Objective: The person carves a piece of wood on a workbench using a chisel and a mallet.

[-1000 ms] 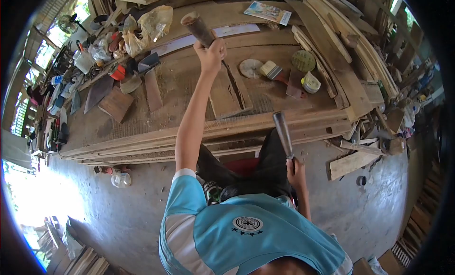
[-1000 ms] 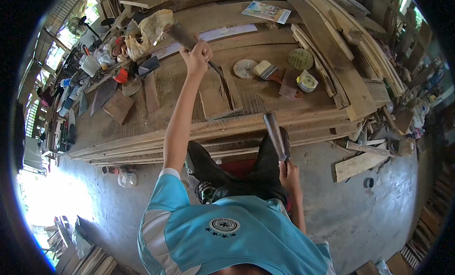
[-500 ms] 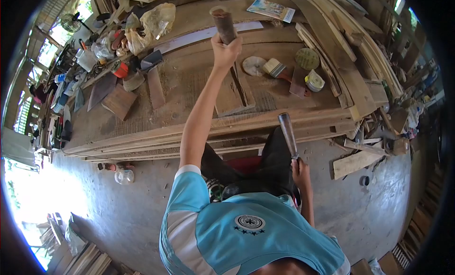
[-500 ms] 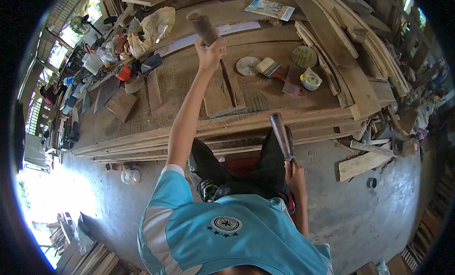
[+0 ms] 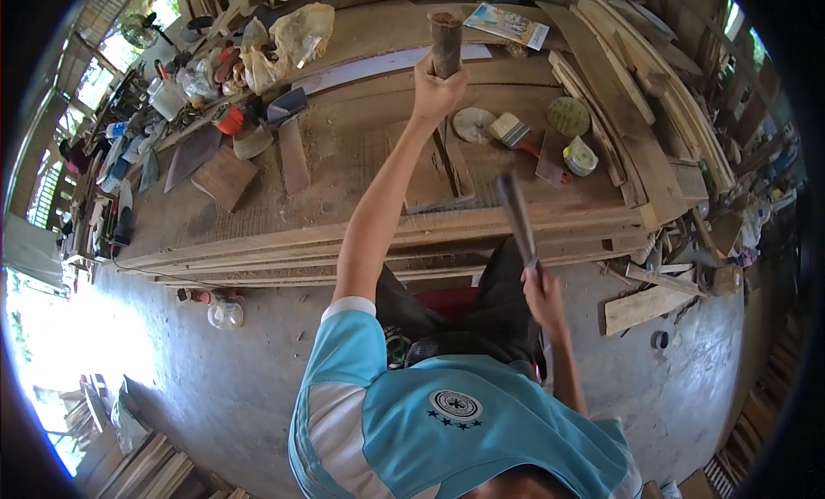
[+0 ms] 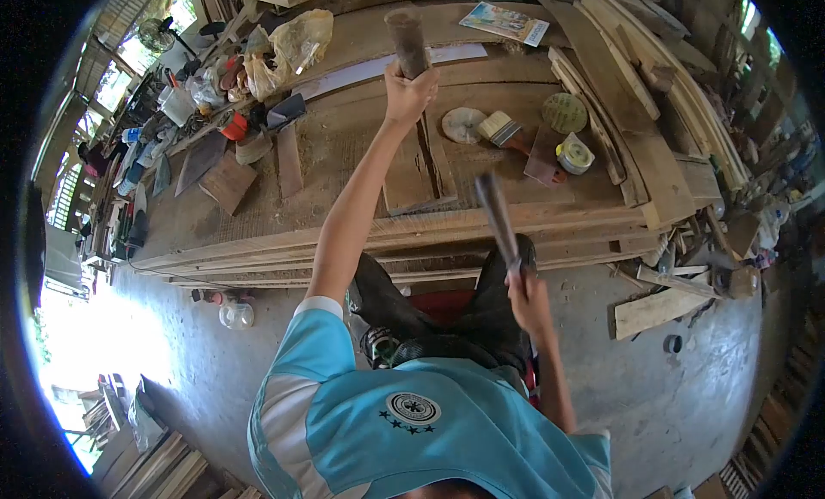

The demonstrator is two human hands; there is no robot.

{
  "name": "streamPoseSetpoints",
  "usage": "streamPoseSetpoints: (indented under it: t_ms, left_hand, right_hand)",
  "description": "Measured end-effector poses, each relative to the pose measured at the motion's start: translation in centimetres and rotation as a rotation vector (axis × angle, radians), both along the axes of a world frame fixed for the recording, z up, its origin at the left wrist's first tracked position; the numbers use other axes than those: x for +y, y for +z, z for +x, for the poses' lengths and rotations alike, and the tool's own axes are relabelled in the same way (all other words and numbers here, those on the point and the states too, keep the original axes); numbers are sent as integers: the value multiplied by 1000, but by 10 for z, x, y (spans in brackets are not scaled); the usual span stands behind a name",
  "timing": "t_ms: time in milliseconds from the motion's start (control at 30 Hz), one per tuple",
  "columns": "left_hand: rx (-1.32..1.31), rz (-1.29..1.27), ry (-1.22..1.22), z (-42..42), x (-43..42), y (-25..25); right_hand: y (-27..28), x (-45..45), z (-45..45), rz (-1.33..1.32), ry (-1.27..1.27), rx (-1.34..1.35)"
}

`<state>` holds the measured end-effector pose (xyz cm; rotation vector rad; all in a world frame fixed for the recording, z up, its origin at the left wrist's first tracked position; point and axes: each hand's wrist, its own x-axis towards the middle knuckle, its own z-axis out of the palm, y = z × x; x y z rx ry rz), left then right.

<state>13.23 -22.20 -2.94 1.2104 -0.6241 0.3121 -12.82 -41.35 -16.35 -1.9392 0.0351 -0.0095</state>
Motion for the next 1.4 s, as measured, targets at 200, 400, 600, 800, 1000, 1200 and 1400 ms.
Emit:
streamPoseSetpoints:
  t_ms: [200,400,600,800,1000,1200,1400]
  left_hand:
    - [40,64,110,4,-7,-6]
    - [32,-42,52,2,6,-2]
    - [-9,67,86,-1,6,-3]
    - [-71,44,103,11,0,-7]
    - [-21,90,136,1,-3,-4]
    - [45,152,108,8,-15,-5]
    - [107,262,-152,29,-17,-7]
  right_hand:
    - [166,12,77,-44,18,-165]
    - [325,19,127,-338,-284,-802]
    - [230,22,191,-831,277,-645]
    - [364,38,118,-285,-186,-887]
    - [278,32,156,-821,64,-553]
    - [139,-6,101,-222,-42,-255]
    - [-3,-1,12,65,-121,-47]
